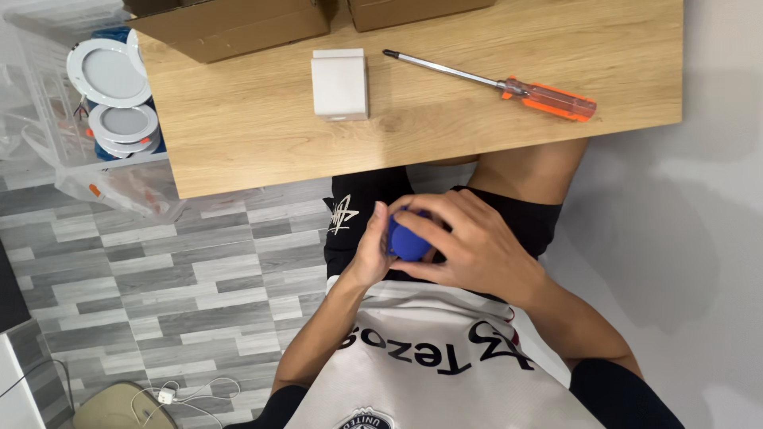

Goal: The person assembles a white plastic electrical box with a blue socket module. They place a white plastic insert into the box, then use a screwdriver to secure the blue module to the box by tightening screws on both sides.

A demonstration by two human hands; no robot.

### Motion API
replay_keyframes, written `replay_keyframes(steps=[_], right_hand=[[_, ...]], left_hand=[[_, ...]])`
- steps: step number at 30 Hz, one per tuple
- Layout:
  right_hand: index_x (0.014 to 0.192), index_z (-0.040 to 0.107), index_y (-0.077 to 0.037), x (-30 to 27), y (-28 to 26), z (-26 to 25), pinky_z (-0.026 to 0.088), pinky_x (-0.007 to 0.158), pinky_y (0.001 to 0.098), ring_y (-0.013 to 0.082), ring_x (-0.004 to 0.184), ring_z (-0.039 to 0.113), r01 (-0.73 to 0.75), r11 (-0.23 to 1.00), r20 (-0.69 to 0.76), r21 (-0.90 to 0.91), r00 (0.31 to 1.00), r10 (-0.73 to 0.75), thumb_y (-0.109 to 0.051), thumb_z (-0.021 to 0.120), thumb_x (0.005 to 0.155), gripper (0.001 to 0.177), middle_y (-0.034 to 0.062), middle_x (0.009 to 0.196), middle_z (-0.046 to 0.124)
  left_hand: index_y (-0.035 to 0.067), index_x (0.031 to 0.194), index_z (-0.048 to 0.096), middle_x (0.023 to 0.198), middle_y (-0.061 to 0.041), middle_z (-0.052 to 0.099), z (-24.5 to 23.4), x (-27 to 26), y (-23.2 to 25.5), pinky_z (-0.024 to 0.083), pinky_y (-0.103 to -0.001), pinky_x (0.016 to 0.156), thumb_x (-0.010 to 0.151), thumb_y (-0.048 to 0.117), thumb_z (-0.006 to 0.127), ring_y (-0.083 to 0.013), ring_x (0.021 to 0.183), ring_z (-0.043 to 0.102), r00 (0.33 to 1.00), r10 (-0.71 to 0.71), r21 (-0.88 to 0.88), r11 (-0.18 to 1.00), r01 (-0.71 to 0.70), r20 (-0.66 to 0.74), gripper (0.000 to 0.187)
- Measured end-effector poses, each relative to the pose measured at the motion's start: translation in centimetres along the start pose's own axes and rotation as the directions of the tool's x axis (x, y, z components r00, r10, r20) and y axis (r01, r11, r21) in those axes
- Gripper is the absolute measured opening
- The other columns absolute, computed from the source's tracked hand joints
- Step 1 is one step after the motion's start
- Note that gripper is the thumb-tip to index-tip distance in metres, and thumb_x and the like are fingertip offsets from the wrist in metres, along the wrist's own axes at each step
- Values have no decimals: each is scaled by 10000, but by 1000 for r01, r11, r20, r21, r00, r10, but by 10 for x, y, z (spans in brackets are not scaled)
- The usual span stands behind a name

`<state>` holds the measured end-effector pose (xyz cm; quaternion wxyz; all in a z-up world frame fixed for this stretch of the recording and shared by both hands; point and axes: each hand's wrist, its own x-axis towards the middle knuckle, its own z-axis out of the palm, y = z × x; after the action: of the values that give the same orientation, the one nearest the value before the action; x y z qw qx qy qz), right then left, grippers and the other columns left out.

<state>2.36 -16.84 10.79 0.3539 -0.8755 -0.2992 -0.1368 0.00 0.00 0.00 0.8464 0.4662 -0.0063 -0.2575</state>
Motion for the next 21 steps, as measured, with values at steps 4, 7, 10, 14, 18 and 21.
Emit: replay_keyframes(steps=[4, 7, 10, 14, 18, 21], right_hand=[[1235, 776, -57, -8, 6, -3, 591, 853, 409, 267, 908, 736, -80, 992, -10, 101, 997, 82, -341, 986, 826, 541, 154, 1245, 715], [1248, 783, -56, -17, 17, -5, 622, 868, 412, 271, 918, 779, -220, 930, -5, 294, 973, 232, -216, 963, 830, 482, 144, 1249, 731], [1205, 784, -28, -24, 28, 0, 622, 793, 345, 208, 763, 761, -284, 873, -16, 396, 949, 316, -218, 859, 939, 336, 81, 1035, 759], [1254, 755, 41, -32, 30, 10, 674, 706, 384, 251, 752, 807, -343, 760, 48, 552, 923, 381, -105, 803, 962, 330, 173, 969, 790], [1211, 772, 62, -30, 31, 13, 685, 670, 350, 232, 746, 817, -299, 758, -10, 579, 928, 374, -7, 772, 964, 256, 169, 922, 796], [1170, 782, 80, -23, 27, 6, 703, 724, 366, 254, 833, 842, -245, 742, -80, 624, 925, 372, 48, 766, 945, 227, 200, 1042, 810]], left_hand=[[13, 1482, 506, 1280, -191, 643, -10, 6, 18, 643, -406, 898, 1073, 500, 471, -258, 1102, 671, 996, 48, 30, 998, -50, 78, 636], [30, 1471, 468, 1370, -252, 676, -7, 3, 45, 493, -494, 1114, 1101, 392, 533, -340, 1296, 608, 983, 89, 369, 918, -144, 162, 522], [5, 1423, 480, 1286, -216, 748, 0, 4, 63, 535, -467, 1068, 915, 234, 874, -327, 1203, 713, 952, 257, 536, 787, -306, 165, 682], [87, 1241, 732, 1169, -83, 798, 11, 8, 79, 578, -397, 887, 822, 311, 972, -305, 972, 697, 842, 493, 701, 521, -487, 218, 532], [102, 1248, 757, 1217, -71, 799, 16, 10, 92, 574, -395, 889, 820, 348, 975, -287, 978, 687, 813, 542, 739, 454, -498, 215, 539], [58, 1355, 691, 1312, -107, 743, 10, 11, 86, 546, -374, 723, 751, 514, 989, -235, 807, 623, 850, 503, 682, 567, -462, 158, 814]])
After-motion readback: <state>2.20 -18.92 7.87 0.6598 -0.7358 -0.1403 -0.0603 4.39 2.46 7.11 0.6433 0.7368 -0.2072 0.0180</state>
